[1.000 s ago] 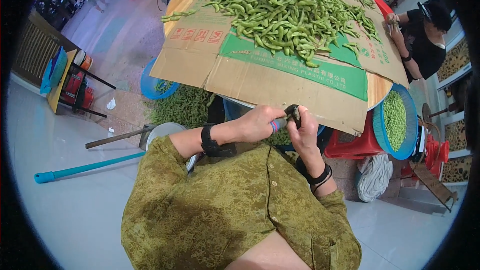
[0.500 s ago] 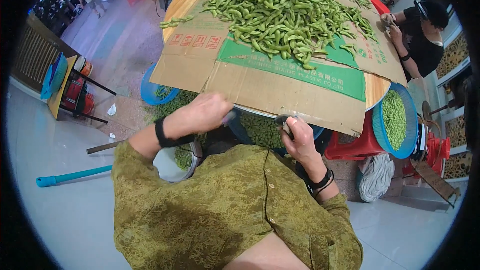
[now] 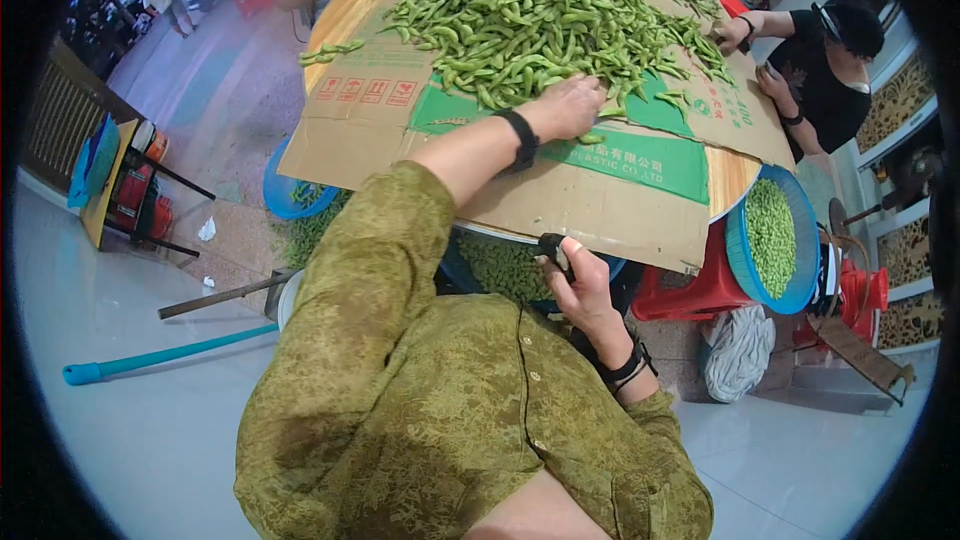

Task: Shelling edamame beans from pods into a bowl using a thumb knife.

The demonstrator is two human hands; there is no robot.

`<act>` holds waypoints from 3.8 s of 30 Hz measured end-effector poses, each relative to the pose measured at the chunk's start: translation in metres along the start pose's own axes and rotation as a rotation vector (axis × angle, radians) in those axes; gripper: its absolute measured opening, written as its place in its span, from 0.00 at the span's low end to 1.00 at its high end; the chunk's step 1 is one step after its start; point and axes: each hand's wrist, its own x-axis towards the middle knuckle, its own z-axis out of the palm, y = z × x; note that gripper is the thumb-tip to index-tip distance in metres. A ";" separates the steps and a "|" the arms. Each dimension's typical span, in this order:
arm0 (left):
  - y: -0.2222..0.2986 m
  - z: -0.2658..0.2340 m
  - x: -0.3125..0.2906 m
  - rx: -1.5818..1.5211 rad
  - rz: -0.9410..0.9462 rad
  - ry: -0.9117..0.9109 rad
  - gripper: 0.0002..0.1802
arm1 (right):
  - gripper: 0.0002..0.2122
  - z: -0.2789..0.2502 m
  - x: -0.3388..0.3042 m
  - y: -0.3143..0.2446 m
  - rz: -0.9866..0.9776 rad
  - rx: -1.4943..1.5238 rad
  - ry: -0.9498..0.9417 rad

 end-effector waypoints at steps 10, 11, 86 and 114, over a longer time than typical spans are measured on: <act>0.002 -0.065 -0.056 0.148 0.069 -0.370 0.10 | 0.11 -0.017 -0.011 0.000 0.361 0.303 0.050; 0.003 -0.066 -0.057 0.126 0.128 -0.343 0.10 | 0.12 -0.018 -0.011 0.000 0.379 0.321 0.044; 0.074 -0.056 -0.157 -1.691 -0.776 -0.319 0.06 | 0.14 0.007 0.004 0.013 0.346 0.189 0.265; 0.085 -0.076 -0.180 -1.041 -0.414 -0.209 0.07 | 0.03 -0.003 0.012 0.004 0.568 0.501 0.064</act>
